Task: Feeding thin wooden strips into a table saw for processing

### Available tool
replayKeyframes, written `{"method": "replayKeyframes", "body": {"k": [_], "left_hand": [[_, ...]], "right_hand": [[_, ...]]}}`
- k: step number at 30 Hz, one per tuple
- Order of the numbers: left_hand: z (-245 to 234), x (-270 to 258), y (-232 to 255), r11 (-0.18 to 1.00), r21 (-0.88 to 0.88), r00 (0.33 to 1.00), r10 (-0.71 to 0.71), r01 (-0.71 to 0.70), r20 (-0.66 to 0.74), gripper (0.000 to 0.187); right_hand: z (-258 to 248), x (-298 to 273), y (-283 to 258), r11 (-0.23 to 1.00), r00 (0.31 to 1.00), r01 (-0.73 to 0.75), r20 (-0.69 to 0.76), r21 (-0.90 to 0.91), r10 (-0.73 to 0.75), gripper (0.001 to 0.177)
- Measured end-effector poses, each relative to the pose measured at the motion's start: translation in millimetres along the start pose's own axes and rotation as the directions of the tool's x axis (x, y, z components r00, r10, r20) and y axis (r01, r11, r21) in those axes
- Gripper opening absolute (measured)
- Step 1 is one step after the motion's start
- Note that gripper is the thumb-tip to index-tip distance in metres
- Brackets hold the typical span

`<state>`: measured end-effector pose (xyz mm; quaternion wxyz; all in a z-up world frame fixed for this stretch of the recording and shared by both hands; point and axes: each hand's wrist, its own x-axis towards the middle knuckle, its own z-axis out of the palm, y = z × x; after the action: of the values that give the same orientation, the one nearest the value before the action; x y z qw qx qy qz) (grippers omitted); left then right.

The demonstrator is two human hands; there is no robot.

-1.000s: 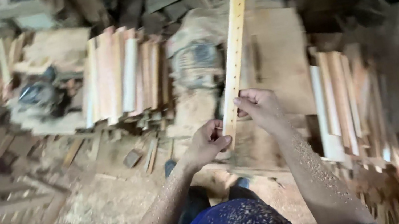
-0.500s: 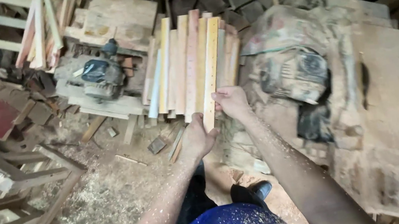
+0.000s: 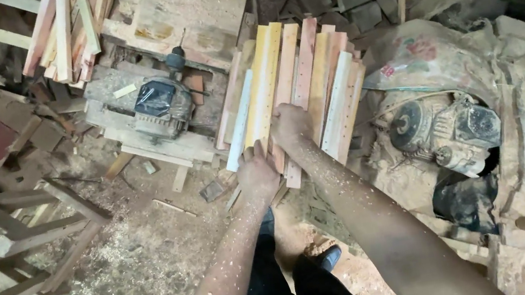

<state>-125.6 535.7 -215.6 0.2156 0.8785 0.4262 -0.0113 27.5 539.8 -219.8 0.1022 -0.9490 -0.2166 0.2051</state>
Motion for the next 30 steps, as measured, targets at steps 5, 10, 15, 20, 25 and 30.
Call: {"method": "replayKeyframes", "body": {"k": [5,10,15,20,25,30], "left_hand": [[15,13,-3,0.999,-0.002,0.990,0.052,-0.052,0.130,0.063],[-31,-15,34,0.990,-0.113,0.995,0.093,-0.088,0.043,0.054],[-50,-67,111,0.809,-0.470,0.935,0.323,-0.354,-0.149,0.036],[-80,-148,228,0.623,-0.702,0.857,0.513,-0.345,0.034,0.035],[-49,-242,332,0.591,-0.732,0.740,0.648,-0.339,0.180,0.038],[17,-323,427,0.589,-0.717,0.639,0.724,-0.374,0.262,0.046]], "right_hand": [[-7,-8,-5,0.998,0.999,0.045,0.032,-0.039,-0.044,0.014],[-60,-56,30,0.961,0.999,-0.011,-0.036,0.276,0.022,0.015],[-156,-157,107,0.799,0.978,-0.028,-0.151,0.601,0.147,0.024],[-181,-213,229,0.610,0.902,0.035,-0.288,0.792,0.322,0.030],[-261,-309,330,0.522,0.786,0.035,-0.346,0.852,0.512,0.029],[-280,-357,484,0.598,0.722,-0.051,-0.384,0.800,0.575,0.027]]}}
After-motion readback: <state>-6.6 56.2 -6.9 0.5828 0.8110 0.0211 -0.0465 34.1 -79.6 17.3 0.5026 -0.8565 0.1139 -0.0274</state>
